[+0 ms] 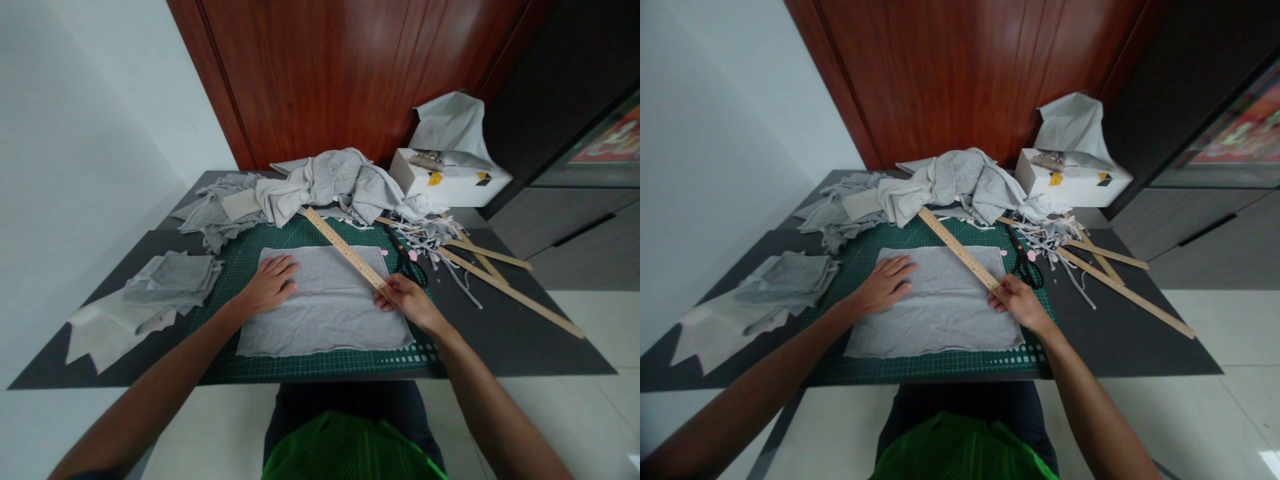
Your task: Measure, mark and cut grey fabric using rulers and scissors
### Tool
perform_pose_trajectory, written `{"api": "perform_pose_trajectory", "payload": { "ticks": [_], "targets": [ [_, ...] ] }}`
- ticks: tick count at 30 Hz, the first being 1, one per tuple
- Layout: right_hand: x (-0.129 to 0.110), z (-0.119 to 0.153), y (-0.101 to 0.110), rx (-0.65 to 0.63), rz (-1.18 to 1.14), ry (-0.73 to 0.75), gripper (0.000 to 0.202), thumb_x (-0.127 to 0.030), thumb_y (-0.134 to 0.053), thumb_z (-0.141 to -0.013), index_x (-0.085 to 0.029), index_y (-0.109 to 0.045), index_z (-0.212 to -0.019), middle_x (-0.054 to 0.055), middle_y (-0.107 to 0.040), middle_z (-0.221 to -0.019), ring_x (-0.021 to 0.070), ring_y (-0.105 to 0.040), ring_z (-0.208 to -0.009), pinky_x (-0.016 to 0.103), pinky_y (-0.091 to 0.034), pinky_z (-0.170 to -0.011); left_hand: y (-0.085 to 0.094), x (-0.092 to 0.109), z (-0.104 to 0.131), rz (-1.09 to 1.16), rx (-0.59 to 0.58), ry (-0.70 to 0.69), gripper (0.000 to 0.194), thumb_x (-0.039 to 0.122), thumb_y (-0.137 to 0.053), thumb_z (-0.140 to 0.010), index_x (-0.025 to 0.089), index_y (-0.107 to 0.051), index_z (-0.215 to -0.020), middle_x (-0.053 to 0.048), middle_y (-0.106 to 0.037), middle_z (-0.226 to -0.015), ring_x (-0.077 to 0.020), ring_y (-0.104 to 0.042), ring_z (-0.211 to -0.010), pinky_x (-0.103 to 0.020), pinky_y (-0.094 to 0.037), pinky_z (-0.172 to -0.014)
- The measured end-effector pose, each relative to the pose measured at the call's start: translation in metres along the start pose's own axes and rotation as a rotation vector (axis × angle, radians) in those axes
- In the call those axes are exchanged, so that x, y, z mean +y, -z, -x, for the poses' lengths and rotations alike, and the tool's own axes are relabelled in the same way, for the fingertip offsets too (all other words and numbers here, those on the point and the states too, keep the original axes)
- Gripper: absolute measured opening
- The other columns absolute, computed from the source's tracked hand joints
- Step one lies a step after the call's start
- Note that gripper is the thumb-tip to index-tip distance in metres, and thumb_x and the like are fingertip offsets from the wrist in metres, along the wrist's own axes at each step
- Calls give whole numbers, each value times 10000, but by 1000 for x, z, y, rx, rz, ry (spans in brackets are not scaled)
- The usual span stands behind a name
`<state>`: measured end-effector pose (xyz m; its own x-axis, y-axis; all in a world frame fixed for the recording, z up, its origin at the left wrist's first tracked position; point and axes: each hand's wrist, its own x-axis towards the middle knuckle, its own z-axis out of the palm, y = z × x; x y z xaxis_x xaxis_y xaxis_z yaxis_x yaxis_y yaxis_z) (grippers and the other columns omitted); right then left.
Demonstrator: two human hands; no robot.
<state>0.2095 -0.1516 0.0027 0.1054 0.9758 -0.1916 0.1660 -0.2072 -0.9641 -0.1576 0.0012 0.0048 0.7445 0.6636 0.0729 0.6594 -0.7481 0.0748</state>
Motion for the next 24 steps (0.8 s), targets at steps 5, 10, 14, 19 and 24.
{"api": "perform_pose_trajectory", "payload": {
  "ticks": [5, 10, 14, 19, 24],
  "targets": [
    [-22, -11, 17, -4, 293, 248, 163, -405, -595, -933, -246, -585, -904, 6, -705, -732, 171, -637, -618, 294, -507, -603, -3, 26, 2, -26, 44, -47, 559, 447, -491, -1071, 229, -515, -1585, -125, -459, -1690, -310, -371, -1589, -538, -226, -1326],
    [-31, -50, 19, 72, 584, 541, 129, -226, -549, -940, -236, -627, -1042, 56, -737, -925, 214, -689, -829, 337, -536, -783, -16, 40, 10, -24, 37, -159, 552, 411, -488, -1086, 261, -485, -1616, -98, -441, -1707, -305, -361, -1593, -531, -244, -1313],
    [-19, -80, 11, 46, 681, 665, 213, -162, -523, -940, -214, -654, -1100, 112, -752, -1036, 265, -704, -979, 409, -551, -917, -17, 33, 21, -12, 47, -172, 577, 424, -515, -1073, 253, -482, -1623, -108, -443, -1704, -319, -359, -1590, -536, -235, -1310],
    [2, -99, 4, 85, 778, 712, 312, -113, -569, -893, -197, -683, -1171, 148, -747, -1118, 313, -683, -1073, 475, -540, -970, -13, 30, 29, -14, 34, -188, 565, 443, -499, -1081, 229, -500, -1604, -128, -431, -1707, -328, -350, -1590, -550, -243, -1300],
    [14, -101, 4, 95, 813, 673, 358, -112, -578, -881, -183, -686, -1215, 155, -748, -1160, 319, -679, -1104, 496, -524, -1010, -8, 34, 21, 9, 74, -191, 486, 424, -524, -1065, 217, -605, -1497, -136, -565, -1592, -336, -455, -1508, -548, -340, -1256]
  ]
}}
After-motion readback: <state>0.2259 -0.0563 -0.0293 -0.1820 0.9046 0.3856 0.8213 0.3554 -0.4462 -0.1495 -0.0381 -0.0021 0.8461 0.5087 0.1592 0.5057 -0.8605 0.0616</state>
